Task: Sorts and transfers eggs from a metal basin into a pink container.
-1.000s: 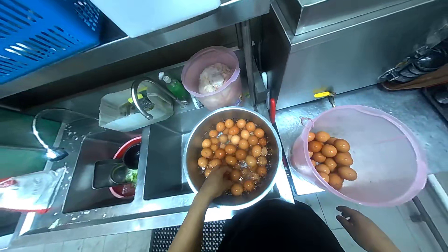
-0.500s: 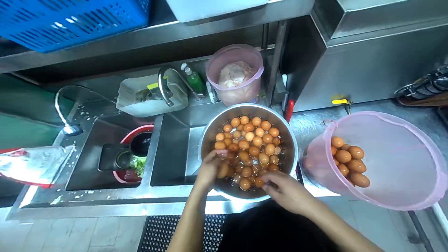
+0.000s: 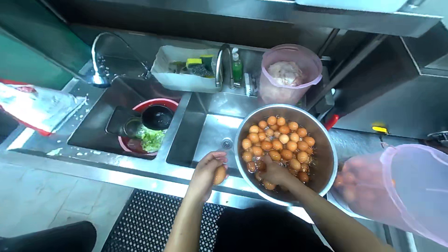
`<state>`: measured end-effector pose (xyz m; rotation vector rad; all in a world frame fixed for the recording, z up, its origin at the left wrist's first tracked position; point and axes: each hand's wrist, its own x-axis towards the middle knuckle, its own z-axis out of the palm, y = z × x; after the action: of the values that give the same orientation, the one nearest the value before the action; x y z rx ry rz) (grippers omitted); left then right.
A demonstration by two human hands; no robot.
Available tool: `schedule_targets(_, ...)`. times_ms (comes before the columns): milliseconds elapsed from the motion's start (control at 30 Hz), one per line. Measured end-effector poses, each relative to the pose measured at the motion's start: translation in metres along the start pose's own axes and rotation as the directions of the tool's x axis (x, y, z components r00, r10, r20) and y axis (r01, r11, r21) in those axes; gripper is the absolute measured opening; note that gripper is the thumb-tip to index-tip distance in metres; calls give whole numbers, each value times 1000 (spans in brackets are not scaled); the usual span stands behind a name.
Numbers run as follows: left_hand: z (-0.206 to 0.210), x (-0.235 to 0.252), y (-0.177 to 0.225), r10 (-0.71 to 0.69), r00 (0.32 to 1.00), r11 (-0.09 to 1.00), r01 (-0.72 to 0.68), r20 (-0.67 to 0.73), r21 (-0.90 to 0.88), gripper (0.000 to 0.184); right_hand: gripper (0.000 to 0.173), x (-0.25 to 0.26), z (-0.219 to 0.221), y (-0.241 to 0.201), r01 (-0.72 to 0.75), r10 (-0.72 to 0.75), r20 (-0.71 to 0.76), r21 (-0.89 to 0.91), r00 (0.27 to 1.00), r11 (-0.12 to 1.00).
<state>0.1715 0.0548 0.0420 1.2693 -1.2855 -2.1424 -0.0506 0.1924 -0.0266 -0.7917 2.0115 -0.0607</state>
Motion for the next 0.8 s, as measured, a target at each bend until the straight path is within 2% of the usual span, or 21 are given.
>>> schedule_targets(167,-22,11,0,-19,999,1000,20,25,-15,25,61,18,7,-3,59,-70,46,208,996,976)
schedule_targets(300,-25,23,5,-37,997,999,37,64,3,25,69,22,1,-13,-17,-19,186,191,982,981)
schedule_targets(467,-23,30,7,-27,992,1000,26,124,6,25,68,21,-5,-19,-131,76,288,174,954,976)
schedule_targets(567,-22,32,2,-45,988,999,45,148,4,25,64,17,-9,-21,-107,68,297,115,953,988)
schedule_targets(800,-22,33,-9,-101,978,995,101,184,6,24,83,24,2,-14,-68,47,258,75,965,995)
